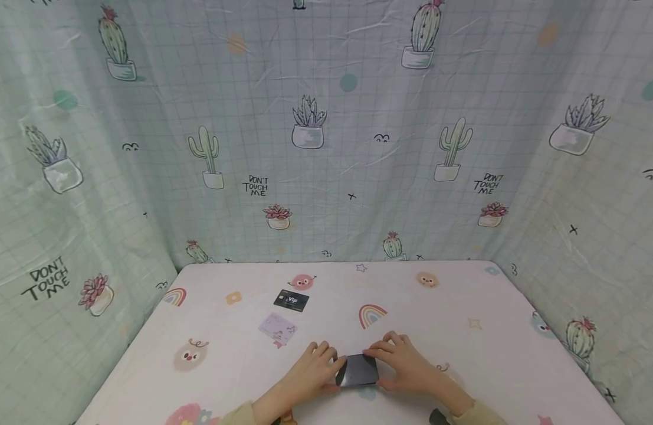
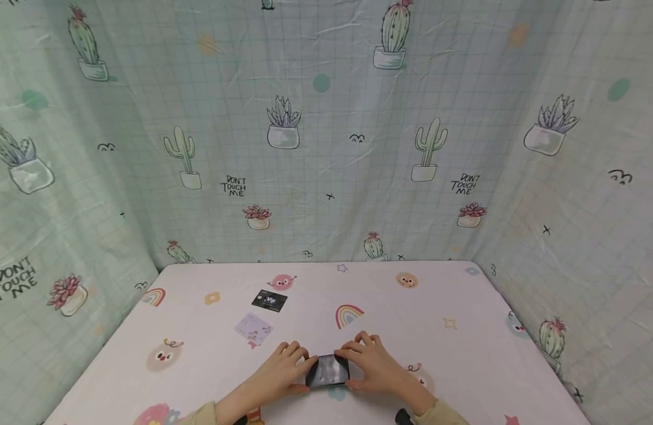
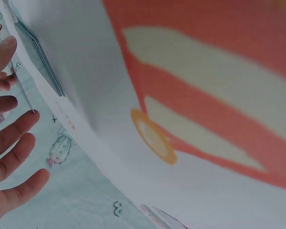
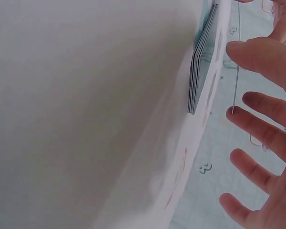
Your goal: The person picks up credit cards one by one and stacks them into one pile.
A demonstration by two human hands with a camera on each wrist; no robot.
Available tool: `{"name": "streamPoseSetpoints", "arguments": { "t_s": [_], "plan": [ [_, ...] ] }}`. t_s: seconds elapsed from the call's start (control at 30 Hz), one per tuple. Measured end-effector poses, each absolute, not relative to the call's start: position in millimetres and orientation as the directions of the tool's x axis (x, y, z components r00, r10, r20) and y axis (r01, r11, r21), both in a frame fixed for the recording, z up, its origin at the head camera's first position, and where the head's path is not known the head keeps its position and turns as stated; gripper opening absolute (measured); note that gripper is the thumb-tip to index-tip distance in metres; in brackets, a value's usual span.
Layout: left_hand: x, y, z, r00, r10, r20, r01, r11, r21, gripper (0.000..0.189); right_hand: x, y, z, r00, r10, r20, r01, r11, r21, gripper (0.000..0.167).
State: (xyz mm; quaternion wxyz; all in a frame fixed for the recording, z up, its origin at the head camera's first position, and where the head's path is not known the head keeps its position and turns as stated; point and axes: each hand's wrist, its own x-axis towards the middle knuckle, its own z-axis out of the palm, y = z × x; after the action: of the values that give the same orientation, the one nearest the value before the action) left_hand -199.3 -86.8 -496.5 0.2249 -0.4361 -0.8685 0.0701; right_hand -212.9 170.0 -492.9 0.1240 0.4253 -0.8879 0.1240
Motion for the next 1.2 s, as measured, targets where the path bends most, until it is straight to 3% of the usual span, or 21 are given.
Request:
{"name": "streamPoseSetpoints", "arguments": {
  "t_s": [0.7,1.2],
  "plan": [
    [-202.7,-82.3,-497.1,-0.543,0.799,0.259,0.731,0.601,-0.324,0.057,-215.2,168.5,-496.2,-0.598,-0.741,0.305,-0.793,0.602,-0.091,0.055],
    [-204.3,-79.0,-497.3,-0.534,0.807,0.252,0.725,0.591,-0.354,0.058,-216.4,168.5,-500.0,-0.656,-0.726,0.206,-0.753,0.648,-0.115,0.055]
  ]
}}
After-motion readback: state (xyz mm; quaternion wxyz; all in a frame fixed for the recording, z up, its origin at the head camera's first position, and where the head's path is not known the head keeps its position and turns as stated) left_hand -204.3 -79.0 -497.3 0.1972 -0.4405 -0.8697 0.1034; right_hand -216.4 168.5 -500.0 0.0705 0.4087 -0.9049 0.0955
